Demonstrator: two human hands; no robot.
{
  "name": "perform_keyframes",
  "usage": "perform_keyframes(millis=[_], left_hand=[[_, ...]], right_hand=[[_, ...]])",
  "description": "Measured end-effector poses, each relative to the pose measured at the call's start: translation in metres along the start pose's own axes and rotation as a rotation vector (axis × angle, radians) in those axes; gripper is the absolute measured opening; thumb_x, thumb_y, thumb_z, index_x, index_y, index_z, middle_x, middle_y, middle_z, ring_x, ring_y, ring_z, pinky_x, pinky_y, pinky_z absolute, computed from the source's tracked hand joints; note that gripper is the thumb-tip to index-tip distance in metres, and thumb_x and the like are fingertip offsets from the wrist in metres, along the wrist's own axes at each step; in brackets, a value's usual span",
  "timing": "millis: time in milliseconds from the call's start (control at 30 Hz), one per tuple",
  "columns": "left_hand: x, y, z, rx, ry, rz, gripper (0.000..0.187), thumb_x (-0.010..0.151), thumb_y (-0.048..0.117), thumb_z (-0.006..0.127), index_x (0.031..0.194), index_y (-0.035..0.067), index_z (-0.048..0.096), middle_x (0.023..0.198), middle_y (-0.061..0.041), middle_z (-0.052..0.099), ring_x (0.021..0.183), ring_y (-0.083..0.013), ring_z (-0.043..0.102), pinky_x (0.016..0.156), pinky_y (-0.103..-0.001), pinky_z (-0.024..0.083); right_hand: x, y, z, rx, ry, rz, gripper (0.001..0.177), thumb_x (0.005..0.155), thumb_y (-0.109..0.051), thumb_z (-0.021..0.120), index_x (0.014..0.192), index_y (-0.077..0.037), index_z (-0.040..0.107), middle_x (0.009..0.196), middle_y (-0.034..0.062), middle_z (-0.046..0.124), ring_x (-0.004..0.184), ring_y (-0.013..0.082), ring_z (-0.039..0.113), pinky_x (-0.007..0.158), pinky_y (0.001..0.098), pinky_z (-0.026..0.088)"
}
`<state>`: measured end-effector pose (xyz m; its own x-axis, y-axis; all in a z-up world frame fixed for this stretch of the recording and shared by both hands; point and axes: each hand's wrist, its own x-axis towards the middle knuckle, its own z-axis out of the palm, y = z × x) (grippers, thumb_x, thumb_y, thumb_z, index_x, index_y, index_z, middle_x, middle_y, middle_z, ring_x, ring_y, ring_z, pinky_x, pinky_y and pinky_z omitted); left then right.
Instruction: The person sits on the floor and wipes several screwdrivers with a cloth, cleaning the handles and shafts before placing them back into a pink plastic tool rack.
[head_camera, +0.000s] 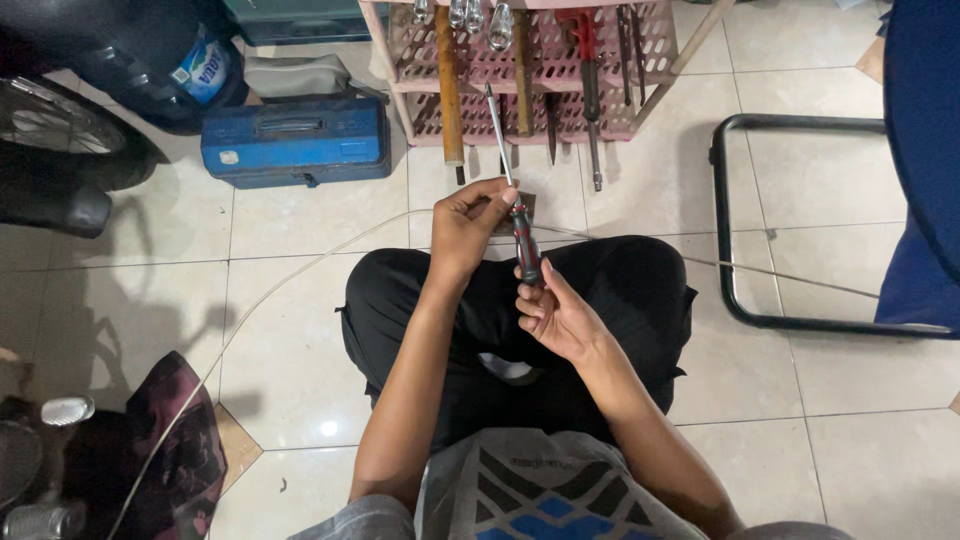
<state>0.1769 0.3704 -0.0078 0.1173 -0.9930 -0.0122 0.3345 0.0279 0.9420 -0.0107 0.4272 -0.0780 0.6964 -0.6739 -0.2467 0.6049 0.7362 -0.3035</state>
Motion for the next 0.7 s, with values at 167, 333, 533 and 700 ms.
perform_keyframes(millis=[167, 333, 533, 700], left_hand=[[-0.004, -0.002, -0.007, -0.092, -0.073, -0.129, 0.036, 0.096, 0.015, 0.072, 0.128, -0.002, 0.067, 0.11, -0.01, 0.074, 0.093, -0.016, 0.073, 0.082, -0.032, 0.062], [-0.018, -0.005, -0.017, -0.111, -0.102, -0.206, 0.044, 0.094, 0.017, 0.069, 0.136, 0.008, 0.059, 0.11, -0.01, 0.075, 0.094, -0.0156, 0.073, 0.081, -0.033, 0.062], [-0.017, -0.015, -0.042, -0.164, 0.128, -0.179, 0.034, 0.102, 0.022, 0.066, 0.119, -0.007, 0.071, 0.105, -0.014, 0.075, 0.092, -0.0214, 0.075, 0.078, -0.036, 0.064], [-0.017, -0.019, -0.066, -0.203, 0.252, -0.169, 0.033, 0.099, 0.02, 0.069, 0.115, -0.008, 0.071, 0.101, -0.017, 0.074, 0.091, -0.0237, 0.075, 0.073, -0.036, 0.063]], right_hand=[[0.0, -0.006, 0.014, -0.138, -0.003, -0.004, 0.041, 0.106, -0.04, 0.056, 0.121, -0.002, 0.062, 0.086, 0.0056, 0.068, 0.062, 0.0108, 0.06, 0.063, 0.0289, 0.052], [0.007, -0.011, 0.008, -0.467, 0.127, -0.062, 0.038, 0.106, -0.033, 0.057, 0.12, 0.001, 0.063, 0.087, 0.0095, 0.069, 0.062, 0.0116, 0.061, 0.063, 0.0324, 0.056], [0.021, -0.036, 0.007, -0.735, 0.361, -0.22, 0.033, 0.099, -0.029, 0.066, 0.116, -0.001, 0.064, 0.088, 0.0075, 0.068, 0.063, 0.0111, 0.061, 0.061, 0.0329, 0.058], [0.046, -0.088, 0.014, -0.842, 0.453, -0.401, 0.03, 0.095, -0.025, 0.072, 0.112, -0.001, 0.068, 0.086, 0.0064, 0.069, 0.062, 0.0107, 0.06, 0.059, 0.0314, 0.059]])
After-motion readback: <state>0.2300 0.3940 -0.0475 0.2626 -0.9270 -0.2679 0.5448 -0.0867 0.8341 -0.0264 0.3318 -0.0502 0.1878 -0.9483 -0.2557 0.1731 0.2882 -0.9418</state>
